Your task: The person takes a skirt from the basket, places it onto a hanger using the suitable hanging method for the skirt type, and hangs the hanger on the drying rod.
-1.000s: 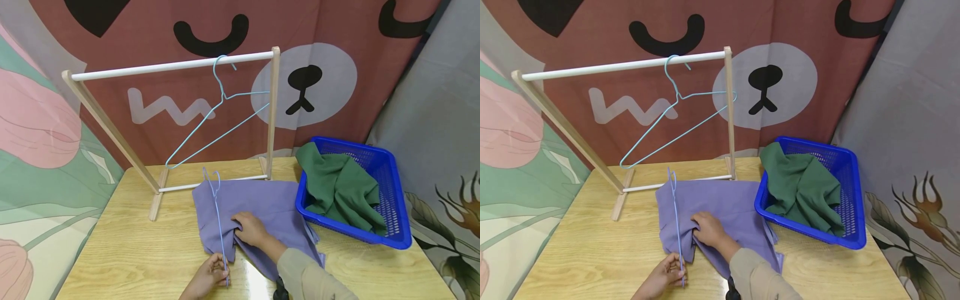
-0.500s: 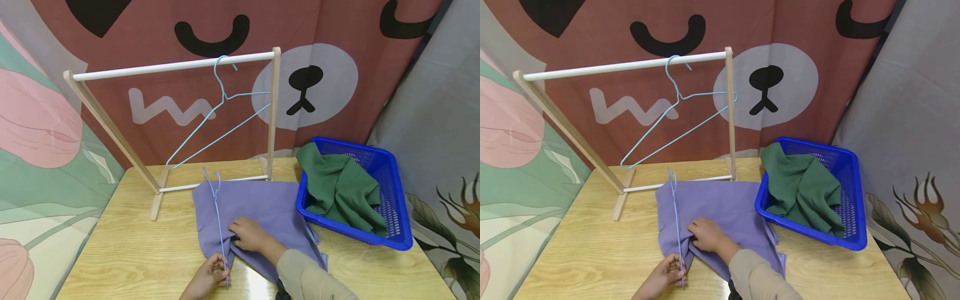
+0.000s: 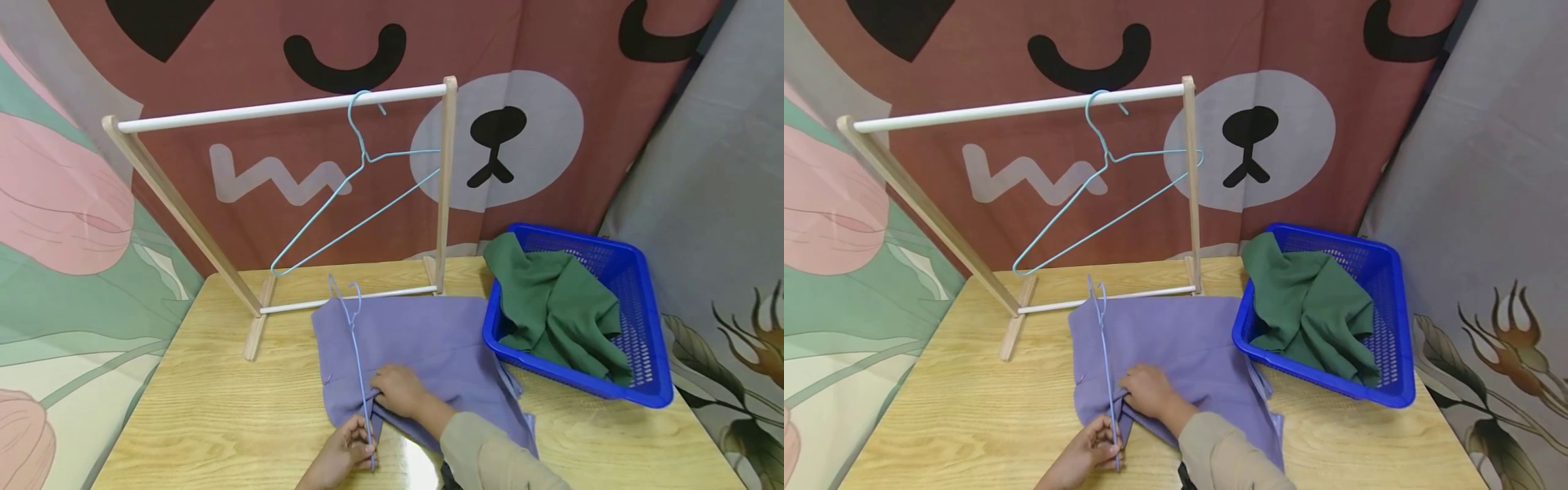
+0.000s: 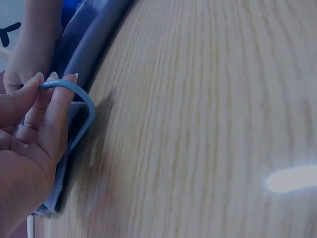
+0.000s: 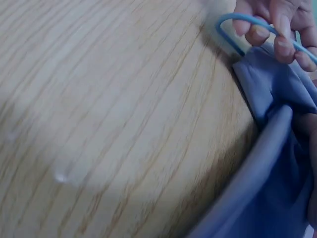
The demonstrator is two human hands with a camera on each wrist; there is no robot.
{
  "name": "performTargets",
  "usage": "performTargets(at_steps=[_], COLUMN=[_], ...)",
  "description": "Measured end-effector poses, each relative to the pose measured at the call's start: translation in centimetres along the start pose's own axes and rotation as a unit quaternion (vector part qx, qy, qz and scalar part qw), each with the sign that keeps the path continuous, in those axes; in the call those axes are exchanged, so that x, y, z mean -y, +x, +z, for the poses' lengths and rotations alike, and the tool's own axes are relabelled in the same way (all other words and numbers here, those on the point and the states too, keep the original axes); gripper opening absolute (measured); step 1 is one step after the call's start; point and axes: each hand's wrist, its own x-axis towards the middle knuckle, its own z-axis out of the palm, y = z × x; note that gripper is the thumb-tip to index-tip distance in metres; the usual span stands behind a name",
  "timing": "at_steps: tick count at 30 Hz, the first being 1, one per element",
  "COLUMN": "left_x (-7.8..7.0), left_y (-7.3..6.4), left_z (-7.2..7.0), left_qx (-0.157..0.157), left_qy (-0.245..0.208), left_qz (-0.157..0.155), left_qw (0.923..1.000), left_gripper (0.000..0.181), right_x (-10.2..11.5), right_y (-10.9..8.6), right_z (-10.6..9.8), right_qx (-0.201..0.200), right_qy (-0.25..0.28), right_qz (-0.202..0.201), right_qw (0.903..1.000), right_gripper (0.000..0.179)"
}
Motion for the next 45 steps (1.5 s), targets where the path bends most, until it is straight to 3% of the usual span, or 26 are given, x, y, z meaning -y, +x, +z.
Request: performTargets(at_steps=[5, 9, 14, 17, 24, 28, 32, 36, 38, 39, 41, 45], left_x=[0.1, 0.1, 0.2, 0.3, 0.3, 0.2, 0.2, 0.3, 0.2, 0.1, 0.0, -0.4], left_y=[0.0, 0.0, 0.1, 0.1, 0.1, 0.1, 0.0, 0.0, 0.0, 0.0, 0.0, -0.2], left_z=[0.1, 0.1, 0.0, -0.1, -0.2, -0.1, -0.1, -0.2, -0.2, -0.2, -0.3, -0.8], left_qx=[0.001, -0.001, 0.002, 0.001, 0.002, 0.004, 0.008, 0.004, -0.004, -0.011, -0.033, -0.120], left_qy=[0.010, 0.019, 0.017, 0.018, 0.023, 0.027, 0.022, 0.027, 0.037, 0.040, 0.051, 0.064], left_qz=[-0.008, -0.010, -0.015, -0.020, -0.031, -0.045, -0.062, -0.072, -0.081, -0.088, -0.099, -0.111], left_qw=[0.9999, 0.9998, 0.9997, 0.9996, 0.9993, 0.9986, 0.9978, 0.9970, 0.9960, 0.9952, 0.9932, 0.9845], left_gripper=[0.026, 0.026, 0.025, 0.024, 0.024, 0.022, 0.023, 0.025, 0.023, 0.021, 0.018, 0.016], right_x=[0.3, -0.1, -1.1, -1.6, -1.1, -0.2, -0.5, -0.6, -0.6, -0.6, -0.5, -0.4], right_y=[0.3, 0.5, 0.7, 0.8, 1.5, 1.9, 2.2, 2.4, 2.4, 2.5, 2.5, 2.6], right_z=[0.1, -0.2, -1.1, -1.5, -3.8, -5.3, -4.0, -2.8, -2.7, -2.6, -2.6, -2.4], right_qx=[-0.017, -0.005, 0.031, 0.040, -0.003, -0.035, -0.069, -0.101, -0.110, -0.113, -0.120, -0.129], right_qy=[0.075, 0.175, 0.339, 0.406, 0.557, 0.580, 0.603, 0.649, 0.663, 0.671, 0.674, 0.687], right_qz=[0.101, 0.128, 0.137, 0.140, 0.197, 0.241, 0.259, 0.259, 0.261, 0.263, 0.269, 0.278], right_qw=[0.9919, 0.9762, 0.9304, 0.9021, 0.8068, 0.7773, 0.7516, 0.7080, 0.6926, 0.6840, 0.6778, 0.6582], right_gripper=[0.024, 0.019, 0.018, 0.020, 0.033, 0.039, 0.044, 0.049, 0.052, 0.054, 0.054, 0.050])
